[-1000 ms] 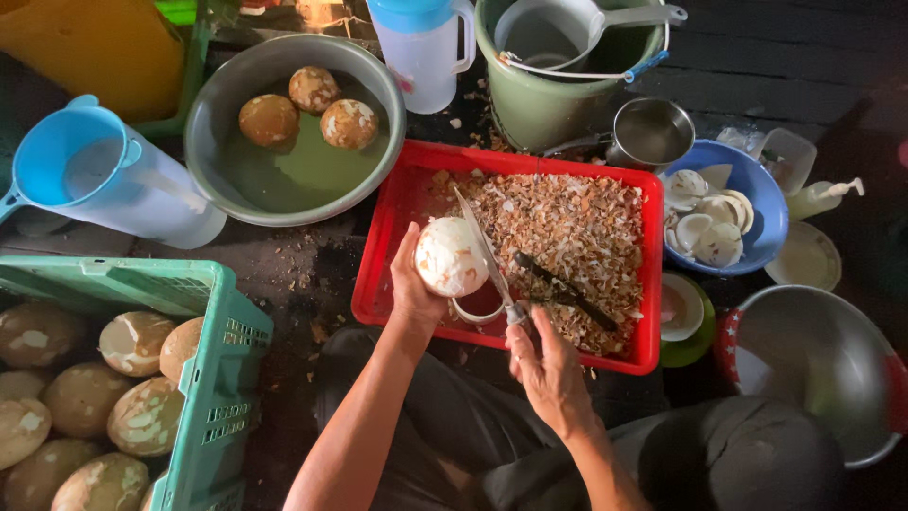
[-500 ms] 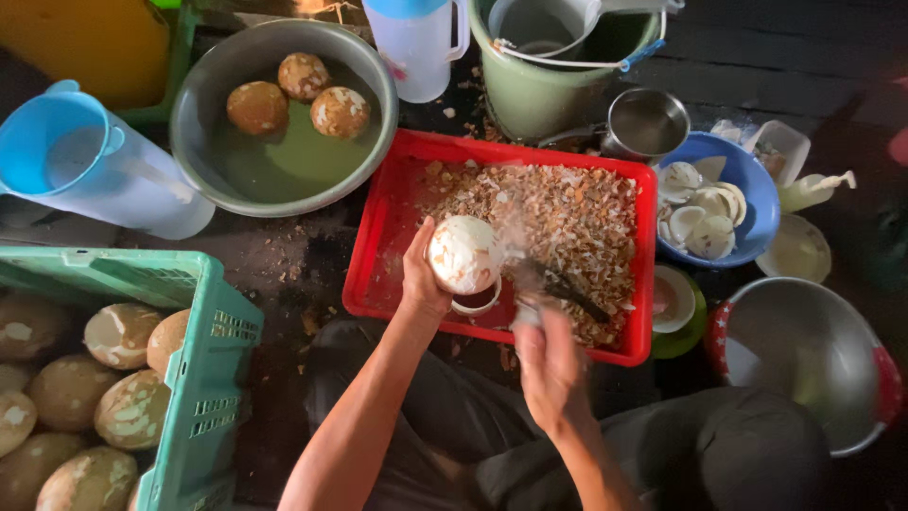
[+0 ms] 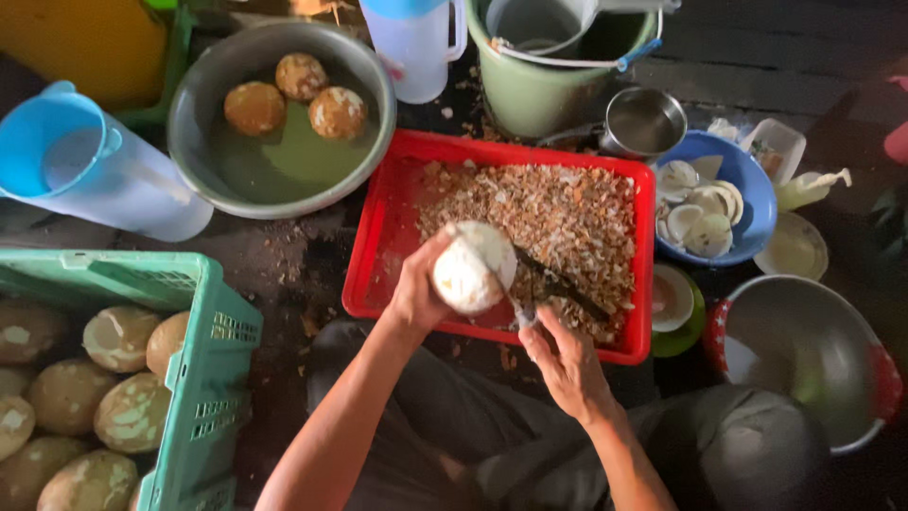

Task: The person sits on the floor and uses a knife to trim the outer husk off coconuts one at a time over a red tray, letting shavings accumulate in the tray. Trimmed coconuts are placed into a green plastic crate, and finished halves are briefly separated and set aside.

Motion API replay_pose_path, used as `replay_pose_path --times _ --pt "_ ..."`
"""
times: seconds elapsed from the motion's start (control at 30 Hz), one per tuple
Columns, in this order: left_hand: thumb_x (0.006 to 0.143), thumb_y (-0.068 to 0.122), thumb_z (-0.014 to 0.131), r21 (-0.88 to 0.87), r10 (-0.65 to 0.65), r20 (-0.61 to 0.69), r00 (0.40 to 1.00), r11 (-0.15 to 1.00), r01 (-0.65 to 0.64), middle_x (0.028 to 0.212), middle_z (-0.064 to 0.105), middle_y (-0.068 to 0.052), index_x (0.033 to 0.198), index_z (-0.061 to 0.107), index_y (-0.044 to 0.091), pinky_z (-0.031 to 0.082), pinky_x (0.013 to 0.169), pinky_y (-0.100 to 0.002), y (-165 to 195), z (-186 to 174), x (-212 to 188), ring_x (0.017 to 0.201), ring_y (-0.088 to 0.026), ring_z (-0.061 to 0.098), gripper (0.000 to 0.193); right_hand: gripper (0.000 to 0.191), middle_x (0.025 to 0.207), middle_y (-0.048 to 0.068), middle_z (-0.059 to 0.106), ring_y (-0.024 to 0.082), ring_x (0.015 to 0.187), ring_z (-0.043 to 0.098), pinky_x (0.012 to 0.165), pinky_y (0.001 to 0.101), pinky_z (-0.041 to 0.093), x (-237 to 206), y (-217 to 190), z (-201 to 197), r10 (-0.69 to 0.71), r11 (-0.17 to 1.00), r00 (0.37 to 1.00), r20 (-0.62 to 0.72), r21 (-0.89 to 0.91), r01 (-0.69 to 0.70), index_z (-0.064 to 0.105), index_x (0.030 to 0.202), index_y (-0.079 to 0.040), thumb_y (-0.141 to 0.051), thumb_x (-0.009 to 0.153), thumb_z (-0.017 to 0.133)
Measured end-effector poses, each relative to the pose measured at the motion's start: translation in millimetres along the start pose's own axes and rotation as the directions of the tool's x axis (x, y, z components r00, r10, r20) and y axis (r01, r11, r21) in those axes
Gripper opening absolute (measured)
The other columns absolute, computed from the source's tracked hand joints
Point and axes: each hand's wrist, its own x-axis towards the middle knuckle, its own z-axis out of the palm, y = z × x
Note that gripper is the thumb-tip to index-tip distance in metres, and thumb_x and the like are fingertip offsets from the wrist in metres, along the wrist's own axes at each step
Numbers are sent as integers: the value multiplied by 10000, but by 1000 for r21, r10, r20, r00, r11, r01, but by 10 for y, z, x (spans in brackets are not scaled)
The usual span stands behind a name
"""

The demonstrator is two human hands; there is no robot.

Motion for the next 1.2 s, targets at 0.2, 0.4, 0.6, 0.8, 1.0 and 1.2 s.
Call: replay_pose_path --times 0.2,0.4,0.6,0.8,1.0,1.2 --pt "946 424 628 -31 -62 20 998 998 63 1303 673 -191 1378 571 43 541 1004 -597 -23 -40 -185 1167 -368 671 579 471 901 169 748 242 771 744 687 357 571 6 -33 -112 -45 999 995 89 -15 46 605 1248 48 -308 946 671" --pt "905 374 664 3 13 -121 993 1000 -12 1244 690 -174 1341 588 65 571 900 -642 -198 -44 -90 1104 -376 685 540 297 812 164 729 285 734 752 626 376 557 107 -206 -212 -155 969 988 28 -190 157 637 1135 4 -232 960 686" --pt "902 376 665 -87 70 -179 981 992 -87 1212 699 -175 1309 604 66 580 889 -645 -248 -35 131 1073 -385 699 515 250 860 179 714 326 725 714 621 415 546 303 -201 -201 -398 825 916 -48 -456 334 628 1108 -2 -186 964 714" --pt "888 462 653 -108 116 -148 982 985 -132 1259 693 -134 1330 615 115 549 897 -667 -57 212 179 1125 -379 677 563 299 901 71 628 148 713 532 597 301 439 482 90 -437 -33 884 996 89 466 -13 649 1232 40 -210 1072 680" --pt "913 562 565 -71 449 -146 881 884 -462 1309 663 -137 1365 586 115 568 938 -650 866 464 15 1176 -357 673 636 465 776 72 554 120 532 463 482 270 379 434 331 -610 87 667 995 51 738 -96 563 1375 -9 -346 1054 562" --pt "860 552 670 247 844 43 535 509 -824 1282 655 -134 1379 517 97 624 1014 -545 2674 -86 -798 1193 -325 681 707 459 797 67 542 135 561 464 506 292 382 437 629 -535 135 631 990 36 768 -114 560 1398 -45 -371 1076 575"
